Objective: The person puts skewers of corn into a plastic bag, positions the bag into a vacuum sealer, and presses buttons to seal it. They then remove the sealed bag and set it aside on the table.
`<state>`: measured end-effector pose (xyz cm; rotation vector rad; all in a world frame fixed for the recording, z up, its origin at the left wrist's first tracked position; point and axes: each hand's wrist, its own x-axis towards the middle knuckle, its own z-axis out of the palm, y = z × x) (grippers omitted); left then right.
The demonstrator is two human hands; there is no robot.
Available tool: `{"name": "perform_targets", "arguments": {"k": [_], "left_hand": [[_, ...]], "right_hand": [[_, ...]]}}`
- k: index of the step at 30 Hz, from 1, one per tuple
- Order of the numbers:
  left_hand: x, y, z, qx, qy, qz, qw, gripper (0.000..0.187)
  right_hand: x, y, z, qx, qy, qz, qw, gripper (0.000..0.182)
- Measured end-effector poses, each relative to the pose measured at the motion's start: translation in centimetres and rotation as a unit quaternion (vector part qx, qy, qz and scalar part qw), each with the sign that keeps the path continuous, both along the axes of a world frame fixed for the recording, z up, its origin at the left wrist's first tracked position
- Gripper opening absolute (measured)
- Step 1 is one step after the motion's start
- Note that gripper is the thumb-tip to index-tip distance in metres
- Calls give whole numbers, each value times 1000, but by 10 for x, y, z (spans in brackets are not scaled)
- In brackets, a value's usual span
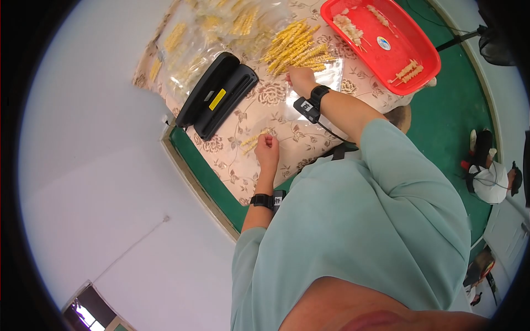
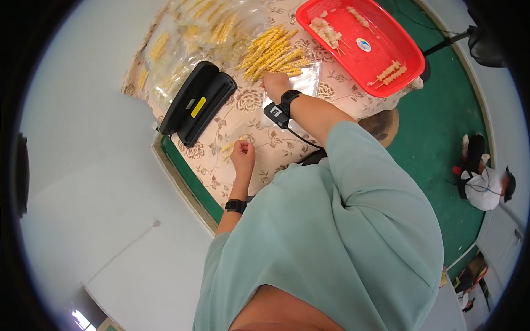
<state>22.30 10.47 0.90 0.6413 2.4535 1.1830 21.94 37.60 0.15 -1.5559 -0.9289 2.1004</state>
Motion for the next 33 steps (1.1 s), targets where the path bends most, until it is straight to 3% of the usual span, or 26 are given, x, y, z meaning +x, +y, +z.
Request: {"name": "perform_targets", "arguments": {"k": [9, 14, 16, 18, 21, 22, 27, 29, 30, 32, 33], "left_hand": [[3, 0, 0, -3, -5, 4, 1000, 9], [2, 1, 3, 5, 15, -4, 1000, 9], [2, 0, 1, 11, 15, 1, 1000, 9], [3, 2, 2, 9, 11, 5, 1000, 9], [5, 4, 6, 7, 19, 4, 1000, 9], [6, 3, 8, 3, 15, 16, 1000, 9], [4, 7, 10, -11, 27, 26, 999, 12], [6, 9, 16, -20, 16, 41, 999, 12], [6, 10, 18, -22, 13, 42, 999, 12], [7, 10, 19, -23, 7, 51, 998, 12], [8, 11, 20, -18, 3, 50, 999, 12]], "right_hand": [[-1, 5, -14, 28, -3, 28, 999, 27], [9, -5, 13, -10, -24, -1, 1000, 23], [28, -13, 21, 35, -16, 72, 997, 21], [46, -21, 13, 79, -2, 74, 994, 18], [81, -26, 27, 185, 6, 242, 952, 16], [91, -28, 27, 181, 4, 254, 950, 16], [130, -28, 22, 249, 33, 425, 870, 12], [137, -25, 30, 334, 3, 545, 769, 12], [138, -23, 34, 330, 7, 554, 764, 12], [137, -19, 39, 475, -9, 638, 606, 11], [134, -20, 40, 466, -19, 650, 600, 9]]}}
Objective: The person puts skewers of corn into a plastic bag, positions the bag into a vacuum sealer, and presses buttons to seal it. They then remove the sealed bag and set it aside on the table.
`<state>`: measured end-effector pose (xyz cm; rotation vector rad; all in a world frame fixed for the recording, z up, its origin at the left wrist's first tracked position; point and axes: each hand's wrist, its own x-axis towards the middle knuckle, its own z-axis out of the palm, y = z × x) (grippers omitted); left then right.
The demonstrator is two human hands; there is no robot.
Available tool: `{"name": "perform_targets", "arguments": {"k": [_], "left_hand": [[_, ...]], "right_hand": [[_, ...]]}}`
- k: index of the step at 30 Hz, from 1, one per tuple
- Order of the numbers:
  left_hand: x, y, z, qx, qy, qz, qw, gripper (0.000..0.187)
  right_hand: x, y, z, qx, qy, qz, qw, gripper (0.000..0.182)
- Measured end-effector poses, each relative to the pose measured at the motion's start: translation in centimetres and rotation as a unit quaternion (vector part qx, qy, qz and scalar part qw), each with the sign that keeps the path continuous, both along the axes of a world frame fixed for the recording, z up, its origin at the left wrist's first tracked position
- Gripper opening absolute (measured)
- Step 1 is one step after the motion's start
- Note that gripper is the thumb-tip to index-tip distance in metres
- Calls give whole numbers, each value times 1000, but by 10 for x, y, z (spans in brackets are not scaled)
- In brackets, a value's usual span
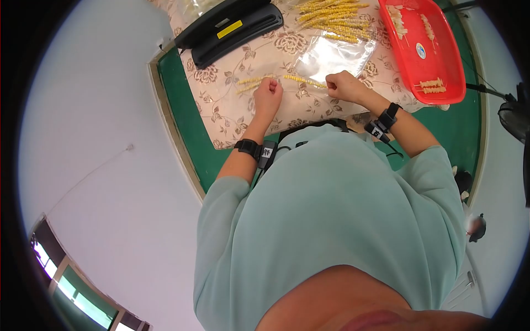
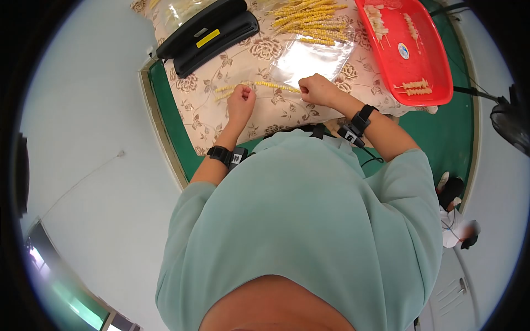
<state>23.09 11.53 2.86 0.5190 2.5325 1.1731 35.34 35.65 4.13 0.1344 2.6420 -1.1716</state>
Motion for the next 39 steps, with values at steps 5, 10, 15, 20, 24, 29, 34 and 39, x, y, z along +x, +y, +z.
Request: {"name": "perform_targets", "arguments": {"k": [5, 10, 15, 20, 24, 29, 34, 39], "left_hand": [[1, 1, 1, -4, -19, 10, 1000, 15], [3, 1, 8, 16, -13, -15, 1000, 27], [1, -5, -7, 32, 0, -56, 998, 40], [2, 0, -6, 17, -13, -85, 996, 40], [1, 3, -2, -31, -12, -120, 992, 39], [3, 20, 3, -22, -1, -141, 990, 29], [10, 72, -2, 119, 40, -201, 972, 15], [34, 158, -2, 136, 40, -419, 897, 12]], "right_hand": [[-15, 3, 5, 16, -4, 34, 999, 10], [-15, 3, -4, 23, -7, 26, 999, 10], [-6, -2, -19, 23, -24, 35, 999, 11], [5, -8, -14, 5, -36, 6, 999, 11], [20, -7, -4, -11, -57, -14, 998, 10], [58, 1, -14, -31, -4, -77, 997, 12], [112, 11, -18, -86, 59, -228, 968, 13], [173, 11, -16, -66, 10, -397, 915, 13]]}}
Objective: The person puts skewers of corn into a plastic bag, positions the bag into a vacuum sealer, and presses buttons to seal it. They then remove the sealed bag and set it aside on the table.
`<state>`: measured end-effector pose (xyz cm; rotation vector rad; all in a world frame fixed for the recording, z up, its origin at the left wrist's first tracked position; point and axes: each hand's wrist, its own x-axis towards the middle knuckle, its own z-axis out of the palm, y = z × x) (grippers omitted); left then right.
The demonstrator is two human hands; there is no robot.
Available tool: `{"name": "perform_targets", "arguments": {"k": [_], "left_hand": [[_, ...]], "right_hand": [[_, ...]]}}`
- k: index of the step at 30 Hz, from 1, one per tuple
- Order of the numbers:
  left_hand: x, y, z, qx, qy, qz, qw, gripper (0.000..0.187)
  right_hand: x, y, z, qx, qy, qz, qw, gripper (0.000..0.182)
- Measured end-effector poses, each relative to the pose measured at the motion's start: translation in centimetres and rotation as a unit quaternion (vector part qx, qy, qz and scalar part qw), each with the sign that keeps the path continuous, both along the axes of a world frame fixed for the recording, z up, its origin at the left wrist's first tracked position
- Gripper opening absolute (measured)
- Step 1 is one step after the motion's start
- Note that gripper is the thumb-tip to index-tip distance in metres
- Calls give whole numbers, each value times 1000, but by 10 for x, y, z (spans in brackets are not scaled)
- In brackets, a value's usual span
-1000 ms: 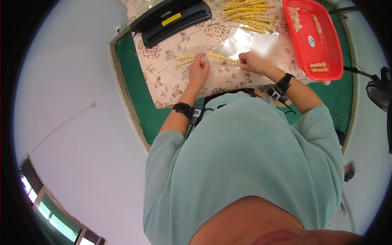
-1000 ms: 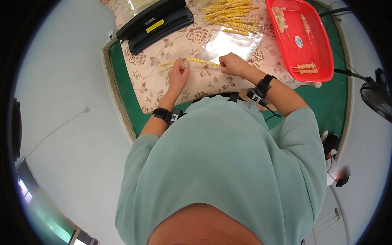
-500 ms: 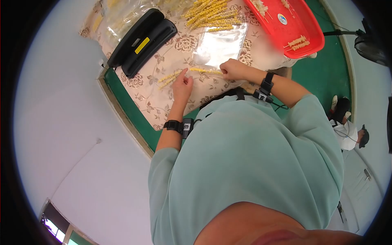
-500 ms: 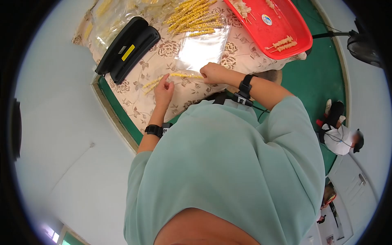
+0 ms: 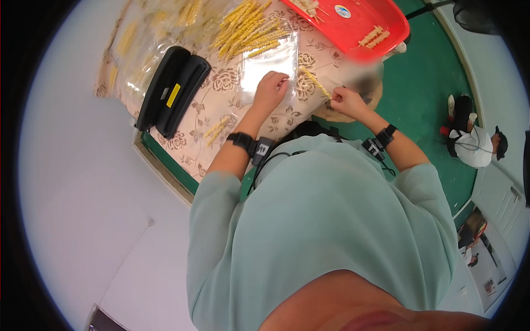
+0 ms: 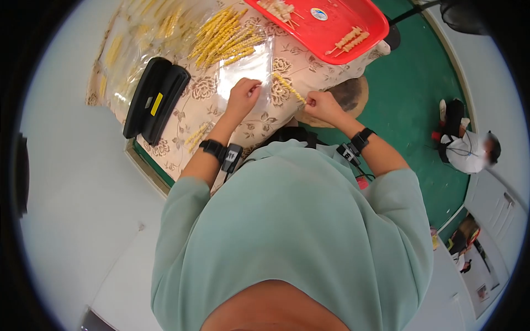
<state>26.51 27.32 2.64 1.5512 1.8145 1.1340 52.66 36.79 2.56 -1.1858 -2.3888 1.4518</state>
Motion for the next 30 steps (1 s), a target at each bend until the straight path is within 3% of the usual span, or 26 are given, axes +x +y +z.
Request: {"name": "perform_targets", "arguments": {"k": [4, 6, 8, 9, 14, 25, 30], "left_hand": [[20, 58, -5, -11, 114, -88, 989, 19], [24, 77, -9, -21, 158, -113, 981, 23], [24, 89, -16, -130, 228, -66, 963, 27], [21, 93, -24, -120, 249, -66, 959, 17], [18, 95, -25, -126, 246, -83, 957, 15], [17, 88, -21, -127, 200, -22, 971, 22], [8, 90, -44, -104, 211, -24, 972, 20]], "right_hand": [[36, -7, 0, -30, -23, -72, 997, 13], [47, -12, 8, -97, -37, -122, 987, 12], [54, -18, 7, -81, -25, -138, 987, 12], [56, -19, 7, -65, -18, -141, 988, 11], [57, -25, -2, -35, 12, -148, 988, 9], [41, -13, 8, -34, 14, -126, 991, 10], [38, -9, 5, -26, 16, -109, 994, 11]]}}
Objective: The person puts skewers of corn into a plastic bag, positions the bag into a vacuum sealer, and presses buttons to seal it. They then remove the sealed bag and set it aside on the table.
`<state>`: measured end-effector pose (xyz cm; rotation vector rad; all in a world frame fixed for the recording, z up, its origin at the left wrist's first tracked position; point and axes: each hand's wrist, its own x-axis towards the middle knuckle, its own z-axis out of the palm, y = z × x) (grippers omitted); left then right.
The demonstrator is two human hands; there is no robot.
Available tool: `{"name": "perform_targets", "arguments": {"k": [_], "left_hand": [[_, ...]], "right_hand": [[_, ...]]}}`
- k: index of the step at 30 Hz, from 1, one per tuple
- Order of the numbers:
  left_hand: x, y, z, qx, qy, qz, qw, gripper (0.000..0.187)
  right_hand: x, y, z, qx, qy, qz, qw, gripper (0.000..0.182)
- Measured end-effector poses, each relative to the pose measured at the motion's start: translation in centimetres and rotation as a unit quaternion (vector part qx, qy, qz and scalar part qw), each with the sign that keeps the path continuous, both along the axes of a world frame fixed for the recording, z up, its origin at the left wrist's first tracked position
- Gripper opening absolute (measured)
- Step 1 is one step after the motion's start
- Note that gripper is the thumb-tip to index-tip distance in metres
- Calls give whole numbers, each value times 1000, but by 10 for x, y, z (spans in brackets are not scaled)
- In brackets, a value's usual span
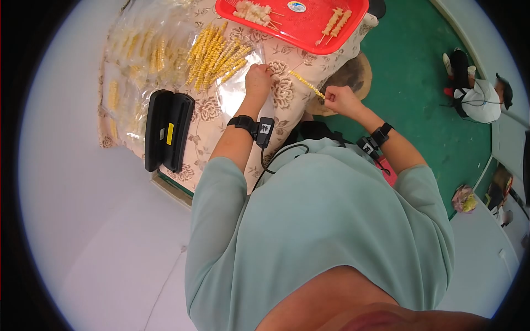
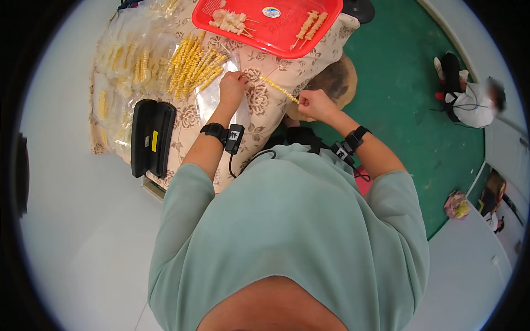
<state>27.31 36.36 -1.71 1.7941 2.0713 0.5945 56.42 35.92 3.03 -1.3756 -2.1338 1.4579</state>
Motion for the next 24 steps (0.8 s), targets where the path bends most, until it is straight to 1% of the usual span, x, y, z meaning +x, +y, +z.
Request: {"name": "perform_targets", "arguments": {"k": [2, 4, 5, 6, 7, 8, 10, 12, 14, 16, 20, 22, 24], "left_hand": [[0, 0, 4, 16, -11, 1, 1000, 19], [0, -2, 10, 6, -107, 19, 994, 18], [1, -3, 14, 7, -105, 19, 994, 18], [3, -5, 18, -56, -312, 78, 945, 20], [3, -7, 23, -114, -501, 133, 847, 22], [3, -10, 28, -114, -500, 135, 848, 22], [2, -18, 37, -120, -589, 152, 785, 26], [-1, -25, 39, -118, -594, 153, 781, 27], [-3, -30, 41, -117, -601, 157, 774, 29], [-5, -36, 43, -110, -598, 161, 777, 25], [-9, -45, 47, -96, -599, 175, 776, 21], [-13, -50, 44, -82, -629, 189, 750, 17], [-17, -55, 42, -85, -625, 188, 752, 18]], "right_hand": [[-1, 1, 0, -5, -7, 1, 1000, 10], [-2, 4, 0, -11, -12, 2, 1000, 10], [-3, 5, -3, 14, -7, 12, 1000, 9], [-4, 6, -3, 37, -2, 21, 999, 9], [-6, 6, -1, 36, -1, 22, 999, 9], [-9, 8, 2, 51, 7, 31, 998, 9], [-14, 9, 2, 65, 17, 40, 997, 8], [-19, 12, -5, 92, 32, 63, 993, 8], [-24, 13, -2, 90, 40, 75, 992, 9], [-30, 14, -3, 88, 48, 88, 991, 9], [-39, 15, -8, 82, 24, 114, 990, 9], [-42, 17, -8, 73, 16, 121, 990, 10], [-45, 18, -9, 75, 10, 133, 988, 10]]}}
